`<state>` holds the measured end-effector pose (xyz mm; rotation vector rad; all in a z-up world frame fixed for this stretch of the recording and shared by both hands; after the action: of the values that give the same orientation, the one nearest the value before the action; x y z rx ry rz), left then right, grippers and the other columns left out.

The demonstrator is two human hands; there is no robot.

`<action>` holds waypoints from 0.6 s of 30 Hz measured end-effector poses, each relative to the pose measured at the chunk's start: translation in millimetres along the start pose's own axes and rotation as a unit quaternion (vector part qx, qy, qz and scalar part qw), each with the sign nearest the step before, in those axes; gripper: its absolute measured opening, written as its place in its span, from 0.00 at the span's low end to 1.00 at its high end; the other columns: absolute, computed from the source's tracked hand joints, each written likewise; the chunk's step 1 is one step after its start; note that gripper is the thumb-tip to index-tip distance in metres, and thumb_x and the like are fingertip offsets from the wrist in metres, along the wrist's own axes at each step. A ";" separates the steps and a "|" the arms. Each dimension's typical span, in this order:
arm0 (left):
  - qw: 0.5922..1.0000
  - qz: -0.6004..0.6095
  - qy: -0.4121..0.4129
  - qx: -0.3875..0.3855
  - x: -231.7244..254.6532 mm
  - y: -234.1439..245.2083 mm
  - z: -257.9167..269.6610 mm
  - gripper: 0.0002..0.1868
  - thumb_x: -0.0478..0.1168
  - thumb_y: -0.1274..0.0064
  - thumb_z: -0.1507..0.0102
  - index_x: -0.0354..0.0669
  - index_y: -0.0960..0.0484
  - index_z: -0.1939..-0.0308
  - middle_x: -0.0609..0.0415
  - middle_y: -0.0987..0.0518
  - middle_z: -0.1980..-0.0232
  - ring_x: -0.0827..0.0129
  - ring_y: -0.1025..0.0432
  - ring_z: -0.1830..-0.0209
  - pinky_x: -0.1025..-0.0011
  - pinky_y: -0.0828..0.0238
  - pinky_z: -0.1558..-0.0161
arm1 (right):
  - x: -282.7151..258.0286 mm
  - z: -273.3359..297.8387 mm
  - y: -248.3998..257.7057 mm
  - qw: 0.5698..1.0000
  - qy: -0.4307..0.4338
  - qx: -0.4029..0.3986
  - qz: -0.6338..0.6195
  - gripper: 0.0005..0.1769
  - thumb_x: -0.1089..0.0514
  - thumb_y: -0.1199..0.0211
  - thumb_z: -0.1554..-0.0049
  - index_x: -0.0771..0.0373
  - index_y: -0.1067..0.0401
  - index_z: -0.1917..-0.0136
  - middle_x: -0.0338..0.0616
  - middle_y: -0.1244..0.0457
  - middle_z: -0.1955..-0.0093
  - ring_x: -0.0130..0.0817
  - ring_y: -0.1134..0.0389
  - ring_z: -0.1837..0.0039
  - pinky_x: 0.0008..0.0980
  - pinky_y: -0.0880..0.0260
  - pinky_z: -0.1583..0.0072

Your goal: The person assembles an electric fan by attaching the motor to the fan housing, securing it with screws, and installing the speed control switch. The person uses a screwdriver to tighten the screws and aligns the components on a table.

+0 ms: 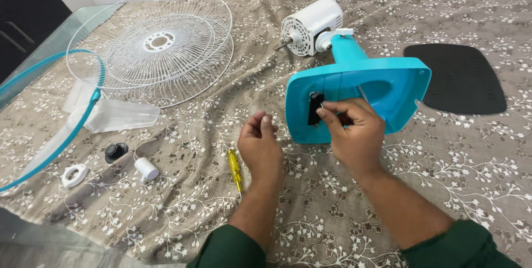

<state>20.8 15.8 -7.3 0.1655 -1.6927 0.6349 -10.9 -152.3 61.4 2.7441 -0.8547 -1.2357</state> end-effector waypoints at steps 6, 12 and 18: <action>0.986 -0.132 -0.102 -0.023 -10.2 -3.3 11.9 0.07 0.35 0.46 0.32 0.37 0.18 0.52 0.58 0.16 0.62 0.76 0.23 0.66 0.76 0.24 0.63 | 13.2 -12.1 -6.0 1.000 0.011 -0.006 -0.011 0.08 0.62 0.25 0.43 0.66 0.20 0.52 0.43 0.31 0.52 0.25 0.29 0.56 0.26 0.29 0.55; 0.989 -0.124 -0.060 -0.045 -4.7 -3.7 6.2 0.07 0.36 0.47 0.32 0.38 0.18 0.53 0.57 0.17 0.61 0.77 0.23 0.65 0.76 0.23 0.63 | 13.8 -17.4 -11.6 1.000 -0.011 -0.009 -0.023 0.07 0.63 0.25 0.43 0.66 0.21 0.53 0.43 0.31 0.53 0.25 0.29 0.58 0.25 0.29 0.58; 0.983 -0.164 -0.059 -0.050 -1.4 -3.0 7.7 0.06 0.35 0.46 0.32 0.37 0.18 0.54 0.56 0.17 0.62 0.77 0.24 0.67 0.75 0.25 0.65 | 12.6 -18.2 -12.1 0.999 -0.043 -0.021 -0.007 0.07 0.62 0.24 0.43 0.67 0.21 0.54 0.43 0.29 0.56 0.24 0.30 0.61 0.25 0.31 0.60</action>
<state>15.8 9.1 -8.4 0.4083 -1.7561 0.2981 14.3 -151.9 62.5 2.6864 -0.8075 -1.3671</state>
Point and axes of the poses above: each hand's wrist, its own z-axis away from the middle knuckle, its own y-axis out of the back of the hand, x = y × z, the point moved 2 cm from there along -z, towards the middle knuckle
